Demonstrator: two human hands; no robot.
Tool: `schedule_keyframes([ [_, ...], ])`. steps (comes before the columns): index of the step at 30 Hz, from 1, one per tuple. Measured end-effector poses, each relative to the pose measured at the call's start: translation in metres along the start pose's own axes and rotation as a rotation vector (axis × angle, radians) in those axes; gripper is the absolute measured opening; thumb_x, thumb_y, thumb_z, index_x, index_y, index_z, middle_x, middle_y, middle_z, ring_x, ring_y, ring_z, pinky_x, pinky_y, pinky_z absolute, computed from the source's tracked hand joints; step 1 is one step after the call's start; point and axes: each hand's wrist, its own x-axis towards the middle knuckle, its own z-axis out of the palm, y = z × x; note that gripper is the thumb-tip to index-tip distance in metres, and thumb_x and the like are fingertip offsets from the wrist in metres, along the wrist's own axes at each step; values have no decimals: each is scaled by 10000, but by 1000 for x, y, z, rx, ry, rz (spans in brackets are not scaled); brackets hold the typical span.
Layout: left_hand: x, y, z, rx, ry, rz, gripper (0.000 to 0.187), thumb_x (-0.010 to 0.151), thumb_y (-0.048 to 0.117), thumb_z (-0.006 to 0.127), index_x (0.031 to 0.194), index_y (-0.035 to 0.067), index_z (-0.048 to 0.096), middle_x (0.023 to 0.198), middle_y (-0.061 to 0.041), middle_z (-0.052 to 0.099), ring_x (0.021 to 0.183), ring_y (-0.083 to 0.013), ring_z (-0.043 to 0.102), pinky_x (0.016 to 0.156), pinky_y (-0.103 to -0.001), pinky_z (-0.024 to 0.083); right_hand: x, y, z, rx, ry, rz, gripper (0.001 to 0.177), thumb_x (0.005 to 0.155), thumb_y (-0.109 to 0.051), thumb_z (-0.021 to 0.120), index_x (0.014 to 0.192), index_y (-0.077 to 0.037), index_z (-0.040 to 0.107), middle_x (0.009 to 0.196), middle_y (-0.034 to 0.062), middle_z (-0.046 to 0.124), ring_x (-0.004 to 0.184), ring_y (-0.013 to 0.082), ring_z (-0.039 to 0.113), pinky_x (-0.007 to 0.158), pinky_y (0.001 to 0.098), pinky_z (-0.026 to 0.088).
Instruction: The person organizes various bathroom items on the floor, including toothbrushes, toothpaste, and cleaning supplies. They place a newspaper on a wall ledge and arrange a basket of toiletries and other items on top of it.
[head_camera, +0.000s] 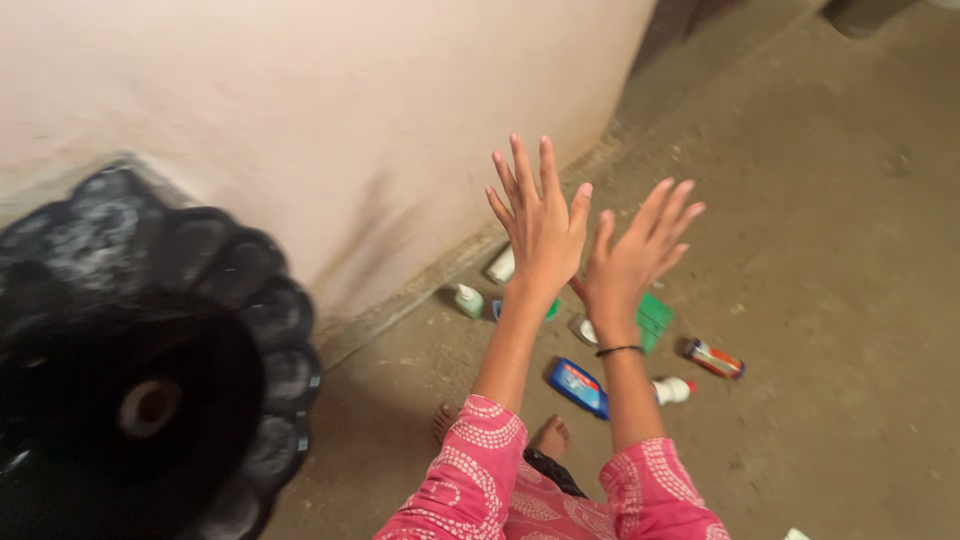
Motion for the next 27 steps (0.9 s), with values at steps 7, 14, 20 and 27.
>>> schedule_keyframes([
  [7, -41, 18, 56, 35, -81, -8, 754, 1002, 372, 609, 1609, 51, 298, 1713, -228, 71, 1585, -471, 31, 1213, -722, 65, -19, 77, -12, -30, -59, 97, 806, 1018, -274, 652, 1665, -47, 227, 1752, 172, 97, 1616, 410, 14, 1221, 713, 127],
  [14, -73, -11, 83, 72, -224, -75, 770, 910, 301, 694, 1557, 36, 368, 1689, -246, 79, 1568, -475, 30, 1191, -716, 63, -39, 93, -1, 19, -194, 141, 884, 941, -356, 735, 1634, -83, 259, 1725, 172, 107, 1592, 414, 17, 1192, 727, 109],
  [20, -91, -48, 113, 122, -327, -59, 780, 872, 232, 730, 1549, 47, 391, 1693, -245, 88, 1574, -464, 36, 1206, -709, 53, -53, 130, 54, -68, -384, 119, 813, 948, -270, 702, 1633, -120, 291, 1734, 161, 109, 1588, 427, 15, 1155, 774, 101],
  [27, -122, -115, 167, 226, -422, -105, 793, 842, 205, 757, 1527, 23, 401, 1682, -248, 92, 1565, -453, 48, 1202, -687, 50, -62, 206, 118, -120, -551, 151, 928, 812, -96, 713, 1643, -177, 306, 1749, 145, 127, 1599, 454, 26, 1126, 805, 128],
])
